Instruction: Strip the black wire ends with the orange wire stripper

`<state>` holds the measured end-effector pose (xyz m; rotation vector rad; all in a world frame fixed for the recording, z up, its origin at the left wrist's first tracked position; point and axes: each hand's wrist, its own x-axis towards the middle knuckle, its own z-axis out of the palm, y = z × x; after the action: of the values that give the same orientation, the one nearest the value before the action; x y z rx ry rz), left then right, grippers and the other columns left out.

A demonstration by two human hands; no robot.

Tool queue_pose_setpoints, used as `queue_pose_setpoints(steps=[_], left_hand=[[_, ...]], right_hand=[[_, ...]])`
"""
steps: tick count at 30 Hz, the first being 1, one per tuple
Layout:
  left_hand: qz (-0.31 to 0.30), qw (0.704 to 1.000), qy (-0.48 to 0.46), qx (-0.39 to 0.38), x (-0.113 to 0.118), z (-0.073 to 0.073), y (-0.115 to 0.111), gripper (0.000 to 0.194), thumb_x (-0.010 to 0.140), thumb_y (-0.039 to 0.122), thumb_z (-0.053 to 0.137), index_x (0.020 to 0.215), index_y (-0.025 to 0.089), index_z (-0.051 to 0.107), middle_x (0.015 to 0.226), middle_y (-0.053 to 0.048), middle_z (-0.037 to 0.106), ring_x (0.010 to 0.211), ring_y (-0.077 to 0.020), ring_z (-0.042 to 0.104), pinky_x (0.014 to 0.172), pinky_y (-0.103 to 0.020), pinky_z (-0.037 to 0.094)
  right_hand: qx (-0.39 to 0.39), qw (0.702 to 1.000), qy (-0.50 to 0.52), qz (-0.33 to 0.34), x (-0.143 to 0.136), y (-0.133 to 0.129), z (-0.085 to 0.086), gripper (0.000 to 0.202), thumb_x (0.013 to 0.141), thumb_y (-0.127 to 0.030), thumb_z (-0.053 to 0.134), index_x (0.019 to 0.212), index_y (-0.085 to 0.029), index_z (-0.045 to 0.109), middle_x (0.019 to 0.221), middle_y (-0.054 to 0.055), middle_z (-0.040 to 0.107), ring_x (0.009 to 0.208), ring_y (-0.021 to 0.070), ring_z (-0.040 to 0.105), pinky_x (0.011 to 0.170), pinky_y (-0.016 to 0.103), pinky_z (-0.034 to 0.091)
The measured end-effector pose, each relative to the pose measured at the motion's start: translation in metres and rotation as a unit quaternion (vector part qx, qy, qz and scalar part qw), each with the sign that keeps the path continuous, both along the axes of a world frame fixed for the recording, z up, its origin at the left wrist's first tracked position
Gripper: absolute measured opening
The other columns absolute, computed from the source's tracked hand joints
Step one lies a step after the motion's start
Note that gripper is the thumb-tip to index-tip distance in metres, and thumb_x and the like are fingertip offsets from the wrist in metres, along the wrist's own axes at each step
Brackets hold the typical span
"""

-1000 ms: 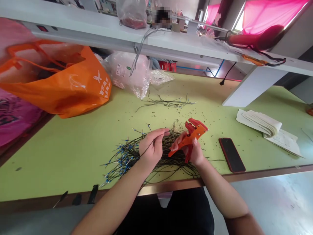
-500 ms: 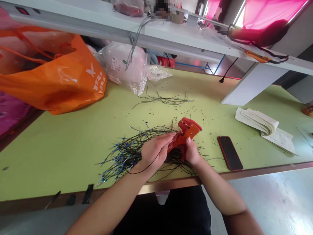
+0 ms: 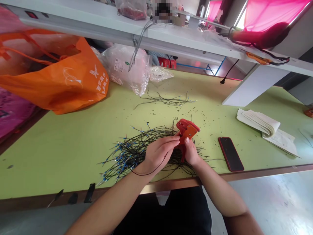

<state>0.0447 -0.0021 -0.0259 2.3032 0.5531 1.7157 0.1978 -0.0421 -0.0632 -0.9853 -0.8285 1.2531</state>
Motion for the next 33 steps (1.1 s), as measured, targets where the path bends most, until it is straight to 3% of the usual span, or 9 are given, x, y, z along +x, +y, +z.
queue_pose_setpoints(steps=[7,13,22,29,33], left_hand=[[-0.003,1.000,0.009,-0.001,0.0001,-0.0016,-0.0003,0.024,0.095,0.011,0.067,0.116,0.022,0.067,0.101,-0.005,0.082,0.086,-0.0167,0.081,0.081,-0.025,0.067],[-0.028,1.000,-0.005,-0.001,-0.0011,-0.0033,-0.0028,0.037,0.091,0.005,0.068,0.123,0.023,0.067,0.105,-0.005,0.082,0.091,-0.0176,0.081,0.086,-0.026,0.067],[-0.056,0.998,-0.020,-0.007,0.0015,-0.0095,-0.0051,0.042,0.091,0.004,0.067,0.128,0.024,0.067,0.108,-0.005,0.081,0.098,-0.0187,0.080,0.090,-0.028,0.066],[-0.084,0.996,-0.025,0.005,0.0002,-0.0065,-0.0041,0.043,0.091,0.005,0.069,0.131,0.022,0.064,0.109,-0.007,0.081,0.099,-0.0187,0.079,0.090,-0.028,0.066],[-0.088,0.995,-0.038,0.011,0.0015,-0.0045,-0.0052,0.046,0.091,0.005,0.069,0.133,0.023,0.064,0.108,-0.007,0.081,0.099,-0.0192,0.079,0.089,-0.028,0.066]], right_hand=[[0.024,0.999,-0.005,0.039,-0.0007,-0.0007,0.0052,0.060,0.082,-0.078,0.065,0.100,-0.021,0.069,0.085,0.005,0.072,0.077,0.0246,0.067,0.082,0.043,0.057],[0.025,0.999,-0.037,-0.014,-0.0028,-0.0016,0.0085,0.061,0.080,-0.081,0.064,0.092,-0.021,0.066,0.083,0.006,0.067,0.077,0.0239,0.062,0.074,0.039,0.055],[0.034,0.992,-0.071,-0.094,-0.0030,-0.0052,0.0004,0.057,0.082,-0.078,0.062,0.088,-0.021,0.065,0.083,0.004,0.064,0.076,0.0217,0.055,0.076,0.037,0.049],[0.037,0.993,-0.058,-0.097,-0.0030,-0.0085,0.0011,0.058,0.081,-0.078,0.065,0.088,-0.021,0.067,0.079,0.002,0.062,0.071,0.0195,0.053,0.070,0.034,0.048],[0.033,0.992,-0.063,-0.108,-0.0026,-0.0100,0.0005,0.056,0.083,-0.077,0.065,0.089,-0.021,0.068,0.081,0.002,0.064,0.074,0.0195,0.056,0.075,0.035,0.050]])
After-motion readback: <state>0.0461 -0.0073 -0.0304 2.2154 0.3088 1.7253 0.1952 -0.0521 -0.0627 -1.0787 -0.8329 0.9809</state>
